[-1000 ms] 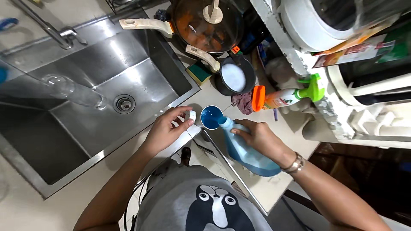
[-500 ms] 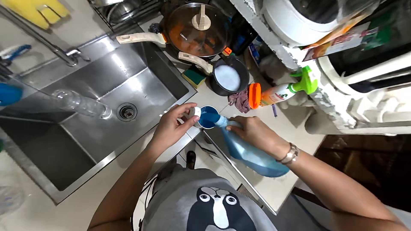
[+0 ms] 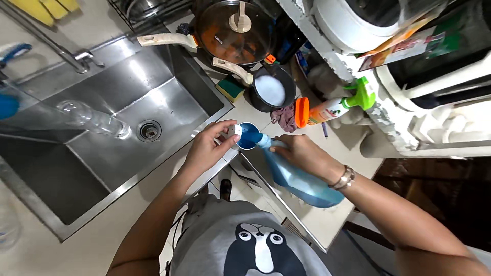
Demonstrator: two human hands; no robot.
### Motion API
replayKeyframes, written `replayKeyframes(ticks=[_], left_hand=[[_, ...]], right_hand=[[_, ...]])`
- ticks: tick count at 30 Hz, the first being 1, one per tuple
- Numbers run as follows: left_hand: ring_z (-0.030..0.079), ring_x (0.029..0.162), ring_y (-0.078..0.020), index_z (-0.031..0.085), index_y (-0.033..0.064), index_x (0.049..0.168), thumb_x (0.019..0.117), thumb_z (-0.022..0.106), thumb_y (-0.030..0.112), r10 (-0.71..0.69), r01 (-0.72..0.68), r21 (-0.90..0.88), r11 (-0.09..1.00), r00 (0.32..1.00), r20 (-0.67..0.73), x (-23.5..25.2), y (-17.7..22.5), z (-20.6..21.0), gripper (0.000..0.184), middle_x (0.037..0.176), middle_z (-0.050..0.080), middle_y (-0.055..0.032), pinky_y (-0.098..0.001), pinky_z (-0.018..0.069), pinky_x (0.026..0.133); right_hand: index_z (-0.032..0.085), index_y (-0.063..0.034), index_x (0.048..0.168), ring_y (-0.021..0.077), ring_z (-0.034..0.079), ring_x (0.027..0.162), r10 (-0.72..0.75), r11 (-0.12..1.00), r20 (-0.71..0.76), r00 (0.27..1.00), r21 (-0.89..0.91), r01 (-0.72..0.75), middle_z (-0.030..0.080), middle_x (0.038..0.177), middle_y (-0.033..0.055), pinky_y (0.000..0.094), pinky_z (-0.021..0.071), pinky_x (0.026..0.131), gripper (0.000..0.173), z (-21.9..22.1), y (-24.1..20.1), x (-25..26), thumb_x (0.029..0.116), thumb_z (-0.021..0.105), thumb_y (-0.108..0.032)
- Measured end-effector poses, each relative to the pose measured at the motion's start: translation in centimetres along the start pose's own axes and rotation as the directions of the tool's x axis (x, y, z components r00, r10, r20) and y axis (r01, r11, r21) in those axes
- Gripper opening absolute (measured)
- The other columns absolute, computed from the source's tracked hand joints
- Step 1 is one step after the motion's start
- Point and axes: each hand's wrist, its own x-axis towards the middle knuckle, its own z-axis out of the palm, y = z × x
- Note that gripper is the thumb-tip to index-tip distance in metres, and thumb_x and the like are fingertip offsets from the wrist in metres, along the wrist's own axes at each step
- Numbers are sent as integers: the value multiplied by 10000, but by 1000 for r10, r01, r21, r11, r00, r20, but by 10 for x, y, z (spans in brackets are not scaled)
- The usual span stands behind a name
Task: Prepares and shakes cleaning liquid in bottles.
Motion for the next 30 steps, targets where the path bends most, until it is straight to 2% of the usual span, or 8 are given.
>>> replayKeyframes(ticks=[10, 14, 18, 22, 24, 26, 28, 30], left_hand=[[674, 897, -120, 657, 121, 1343, 992, 678, 311, 39, -42, 22, 999, 994, 104, 19, 27, 15, 400, 1112, 678, -83, -287, 574, 760], [641, 882, -119, 677, 141, 1325, 979, 685, 341, 106, -135, 119, 984, 969, 223, 34, 56, 23, 400, 1065, 678, -53, -289, 534, 731], [612, 867, -203, 698, 151, 1286, 960, 713, 392, 55, -196, 321, 927, 915, 399, 50, 104, 35, 406, 1005, 663, -75, -426, 504, 773], [608, 794, -202, 728, 140, 1178, 939, 724, 451, 77, -326, 451, 831, 871, 486, 59, 144, 62, 392, 888, 657, -60, -445, 499, 750], [633, 900, -241, 731, 142, 1208, 949, 734, 343, 107, -422, 472, 774, 821, 560, 59, 164, 75, 328, 985, 671, -106, -451, 505, 828], [638, 1072, -283, 721, 142, 1262, 956, 710, 112, 137, -545, 432, 718, 721, 680, 59, 181, 86, 308, 1166, 665, -144, -462, 507, 948], [602, 1262, -230, 736, 177, 1243, 925, 648, -29, 188, -640, 341, 688, 611, 769, 61, 189, 97, 389, 1357, 645, -79, -424, 475, 1069], [567, 1324, -163, 732, 180, 1243, 942, 694, 104, 234, -633, 214, 744, 546, 804, 62, 191, 111, 313, 1417, 623, -30, -392, 457, 1100]], right_hand=[[700, -17, 1237, 313, 730, 834, -109, 990, -198, 974, 64, 124, 743, 950, 156, 535, 587, 770, 396, 3, 11, -20, 1019, 645, -344], [701, -20, 1250, 263, 734, 840, -140, 972, -331, 933, 132, 192, 752, 979, 136, 470, 598, 785, 406, 8, 16, -34, 1016, 646, -347], [708, -27, 1226, 175, 712, 739, -141, 936, -489, 861, 219, 277, 751, 906, 98, 366, 593, 685, 355, 15, 29, -52, 1010, 657, -304], [706, -30, 1198, 99, 698, 729, -97, 867, -627, 773, 328, 375, 744, 914, 85, 275, 588, 682, 289, 30, 50, -73, 992, 688, -233], [690, -30, 1233, 94, 695, 768, -61, 825, -666, 743, 386, 413, 740, 978, 100, 267, 585, 719, 299, 37, 60, -86, 994, 684, -210], [694, -36, 1238, 67, 696, 782, -19, 780, -699, 715, 437, 448, 743, 990, 87, 239, 586, 734, 298, 44, 72, -95, 990, 685, -201], [707, -26, 1194, 11, 685, 793, 35, 731, -721, 692, 490, 474, 741, 970, 52, 184, 575, 752, 256, 46, 81, -100, 982, 690, -169], [725, -2, 1122, -26, 674, 806, 67, 688, -764, 642, 501, 525, 745, 951, 20, 173, 570, 764, 219, 51, 96, -98, 962, 701, -150]])
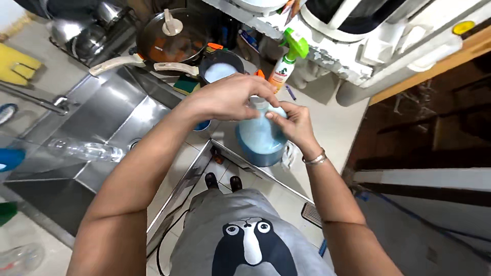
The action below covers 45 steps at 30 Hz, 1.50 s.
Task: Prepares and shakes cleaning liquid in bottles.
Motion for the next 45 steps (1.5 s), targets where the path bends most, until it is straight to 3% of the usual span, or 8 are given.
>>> replayKeyframes(ticks=[4, 11, 16, 26, 37, 40, 43, 45], left_hand=[[678, 1057, -90, 718, 56, 1132, 915, 770, 280, 8, -61, -175, 983, 958, -285, 33, 5, 36, 316, 1091, 733, -38, -316, 531, 989], [617, 1165, -411, 686, 46, 1270, 944, 707, 138, -312, 411, 110, 905, 817, -485, 40, 2, 26, 340, 1247, 639, -249, -595, 476, 1004], [703, 915, -185, 761, 78, 1082, 1009, 592, 491, -268, 294, -23, 956, 834, -483, 68, 25, 67, 453, 994, 744, -86, -449, 554, 874], [635, 1130, -361, 734, 40, 1073, 884, 699, 588, -441, 570, 88, 817, 715, -542, 121, 31, 63, 580, 1149, 687, -203, -577, 468, 956], [704, 963, -290, 758, 80, 1140, 844, 800, 456, -199, 237, 50, 970, 899, -391, 138, 16, 54, 480, 1026, 743, -135, -557, 541, 907], [663, 1105, -179, 508, 50, 1479, 990, 593, 398, -55, -12, -246, 969, 964, -261, 108, -6, 87, 606, 1256, 681, -115, -395, 551, 960], [637, 1151, -71, 563, -11, 1372, 1079, 218, 561, -174, 42, -591, 806, 970, -169, 80, -58, 148, 730, 1248, 694, -42, -311, 521, 1023], [664, 879, -7, 617, 62, 1218, 1074, 221, 589, -377, 237, -760, 605, 926, -11, 64, -73, 189, 675, 971, 709, 37, -248, 572, 801]], right_hand=[[730, 17, 1077, -27, 693, 862, -28, 994, -58, 998, 101, 34, 760, 979, 7, 192, 587, 823, 184, -10, 13, -6, 937, 707, -99], [727, 21, 1071, 4, 677, 735, -7, 987, -151, 989, 159, 31, 746, 887, 11, 226, 593, 708, 200, -33, 39, -6, 971, 687, -148], [725, 25, 1062, -17, 644, 688, -36, 969, -165, 986, 236, 75, 740, 873, -6, 197, 561, 646, 171, -34, 39, -17, 954, 698, -104], [716, -9, 953, 28, 561, 587, 126, 972, -181, 975, 219, -85, 660, 740, -5, 249, 498, 579, 223, -46, 58, 23, 995, 671, -223], [710, -1, 1017, 26, 594, 653, 105, 961, -292, 951, 276, -21, 678, 797, 0, 249, 536, 642, 202, -52, 73, 3, 1013, 634, -187], [712, 39, 1073, 40, 683, 792, -29, 961, -328, 944, 252, 117, 738, 932, 55, 252, 598, 748, 191, -44, 62, -45, 974, 651, -111], [720, 76, 1107, 95, 729, 922, -193, 943, -316, 929, 202, 265, 762, 1050, 116, 291, 621, 856, 262, -33, 42, -79, 914, 741, -100], [738, 44, 1100, 54, 724, 895, -199, 932, -366, 909, 216, 291, 773, 1028, 56, 257, 619, 832, 253, -44, 26, -89, 902, 763, -111]])
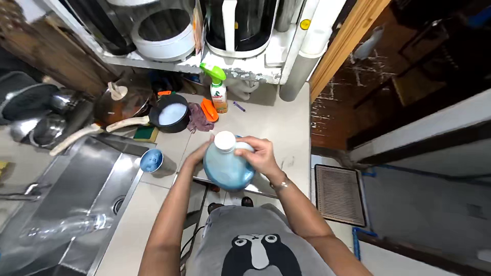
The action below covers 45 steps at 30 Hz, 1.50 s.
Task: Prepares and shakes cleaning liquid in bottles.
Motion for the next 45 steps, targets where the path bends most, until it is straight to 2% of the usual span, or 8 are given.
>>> replayKeyframes(ticks=[4, 6, 8, 14, 21, 34, 38, 45], left_hand=[[720, 817, -58, 676, 183, 1165, 824, 564, 830, -4, 139, -427, 894, 953, 302, 28, -36, 17, 740, 913, 757, 40, -279, 613, 742], [696, 1053, -72, 549, 123, 1399, 1049, 397, 614, 457, 25, -633, 774, 669, 585, 66, -59, 21, 622, 1172, 731, -10, -280, 586, 894], [698, 806, -40, 670, 209, 1087, 1088, 246, 539, 17, 127, -509, 851, 963, 269, 32, 18, 69, 537, 879, 736, 48, -253, 596, 738], [713, 862, -114, 586, 120, 1142, 1133, 168, 367, -149, 244, -533, 811, 965, 215, 19, 80, 148, 485, 924, 726, -20, -298, 607, 769], [739, 893, -155, 628, 148, 1136, 1109, 212, 484, -102, 359, -455, 815, 862, 497, 46, 109, 179, 536, 983, 750, -56, -305, 623, 746], [739, 915, -197, 658, 162, 1076, 1042, 106, 653, -138, 414, -667, 620, 894, 426, 50, 64, 194, 739, 966, 756, -73, -399, 628, 788], [742, 891, -148, 674, 159, 1058, 1021, 433, 565, -111, 328, -579, 746, 919, 378, 28, 84, 185, 474, 948, 759, -33, -336, 632, 773], [743, 947, -150, 666, 152, 1198, 771, 777, 643, 29, 244, -571, 783, 904, 426, 25, 87, 167, 661, 1044, 761, -26, -328, 628, 822]], right_hand=[[649, -130, 967, -5, 427, 421, 407, 905, -330, 852, 272, -327, 500, 568, -67, 156, 394, 405, 163, -58, -38, 4, 1062, 554, -223], [634, -205, 1044, -41, 450, 494, 554, 816, -445, 704, 458, -353, 501, 633, -102, 132, 404, 456, 283, -87, -34, -4, 1096, 449, -413], [641, -211, 1215, -12, 672, 879, 541, 811, -529, 654, 533, -240, 713, 983, -76, 193, 576, 759, 320, -111, -19, -22, 1112, 395, -387], [506, -49, 1337, 96, 637, 988, 644, 764, -703, 301, 577, -289, 646, 1101, 68, 276, 559, 848, 381, -132, -11, -73, 1141, 259, -262], [519, -72, 1263, 75, 656, 934, 532, 847, -814, 234, 509, -155, 661, 1018, 35, 259, 574, 806, 379, -155, -36, -98, 1140, 217, -265], [631, -104, 1149, 104, 708, 838, 549, 824, -816, 181, 564, 47, 719, 911, 29, 297, 608, 749, 342, -192, -58, -72, 1114, 381, -334], [555, -67, 1239, 73, 660, 908, 536, 844, -814, 222, 521, -128, 674, 989, 36, 259, 574, 799, 390, -174, -47, -84, 1137, 249, -286], [516, -84, 1262, 33, 646, 920, 530, 847, -820, 216, 523, -95, 661, 1001, 11, 226, 561, 798, 430, -164, -45, -87, 1143, 169, -310]])
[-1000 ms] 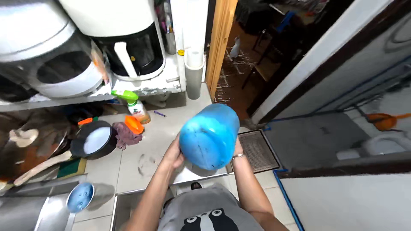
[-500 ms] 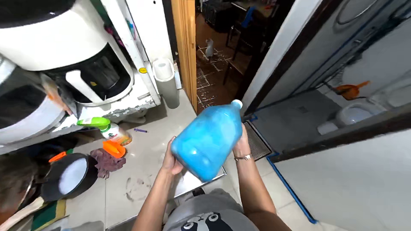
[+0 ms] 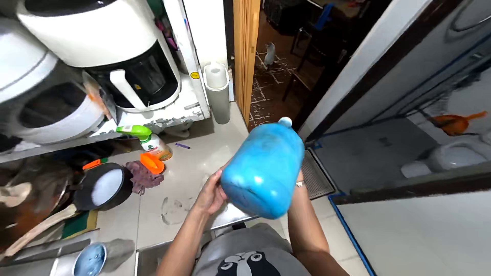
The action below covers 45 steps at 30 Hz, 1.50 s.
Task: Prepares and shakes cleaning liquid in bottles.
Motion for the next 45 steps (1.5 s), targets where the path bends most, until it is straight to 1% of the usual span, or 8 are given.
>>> replayKeyframes(ticks=[12, 17, 20, 23, 30, 38, 42, 45], left_hand=[[715, 1052, -54, 727, 269, 1234, 926, 691, 474, 293, -265, -128, 956, 890, 348, -8, -19, -41, 372, 1146, 764, 54, -259, 582, 939], [672, 1131, -1, 671, 283, 1343, 960, 574, 597, 296, -298, -78, 951, 814, 500, -1, -29, -77, 506, 1240, 732, 94, -220, 545, 986], [678, 1161, -87, 655, 169, 1368, 876, 435, 817, 199, -276, 352, 895, 950, 240, 14, -6, -87, 844, 1302, 708, 22, -294, 556, 990], [641, 1234, -161, 612, 78, 1391, 974, 560, 611, 416, -431, 592, 681, 893, 172, 20, 29, -81, 679, 1357, 673, -37, -354, 525, 1044], [641, 1069, -101, 755, 86, 1154, 847, 821, 361, 714, -432, 881, 193, 677, 175, 3, 48, 12, 418, 1106, 706, -17, -318, 533, 955], [681, 999, -213, 789, 64, 1078, 835, 847, 317, 576, -293, 943, 155, 803, 155, 5, 54, 33, 355, 1039, 720, -113, -395, 573, 889], [658, 1135, -288, 658, 43, 1347, 927, 760, 282, 434, -303, 953, -20, 856, 281, 28, 70, 40, 494, 1138, 722, -161, -430, 507, 1009], [510, 1374, -303, 450, 58, 1542, 891, 805, 293, 519, -255, 965, 69, 835, 183, -6, 46, 27, 777, 1420, 583, -183, -456, 420, 1151]], right_hand=[[614, -106, 1137, 70, 697, 876, -97, 994, 153, 984, 69, 87, 711, 930, 12, 269, 606, 772, 381, 38, -29, 0, 1127, 283, -295], [644, -141, 922, -9, 480, 452, -195, 980, 232, 953, 0, 200, 542, 575, -69, 153, 451, 451, 350, 56, -53, -12, 1118, 378, -257], [742, -209, 969, -66, 584, 569, -446, 763, 564, 695, -166, 624, 680, 708, -146, 121, 510, 531, 97, 64, -61, -55, 1005, 652, -215], [772, -165, 1099, -30, 707, 875, -463, 552, 752, 469, -169, 816, 767, 990, -123, 182, 614, 793, 168, 73, -39, -68, 953, 738, -241], [739, 36, 1091, 15, 720, 880, -325, 558, 797, 510, -274, 783, 774, 985, 26, 211, 613, 815, 220, 78, 20, -43, 904, 738, -80], [722, 82, 1049, -6, 700, 960, -290, 452, 824, 487, -331, 828, 761, 1023, 36, 192, 584, 899, 203, 51, 25, -36, 906, 721, -63], [664, 135, 1041, -37, 657, 864, -280, 395, 783, 555, -433, 810, 716, 958, 44, 181, 564, 834, 246, 57, 7, 9, 966, 653, -99], [627, 114, 1106, -41, 634, 809, -293, 361, 692, 659, -559, 747, 674, 941, 37, 172, 557, 778, 299, 64, 4, 11, 1018, 610, -171]])
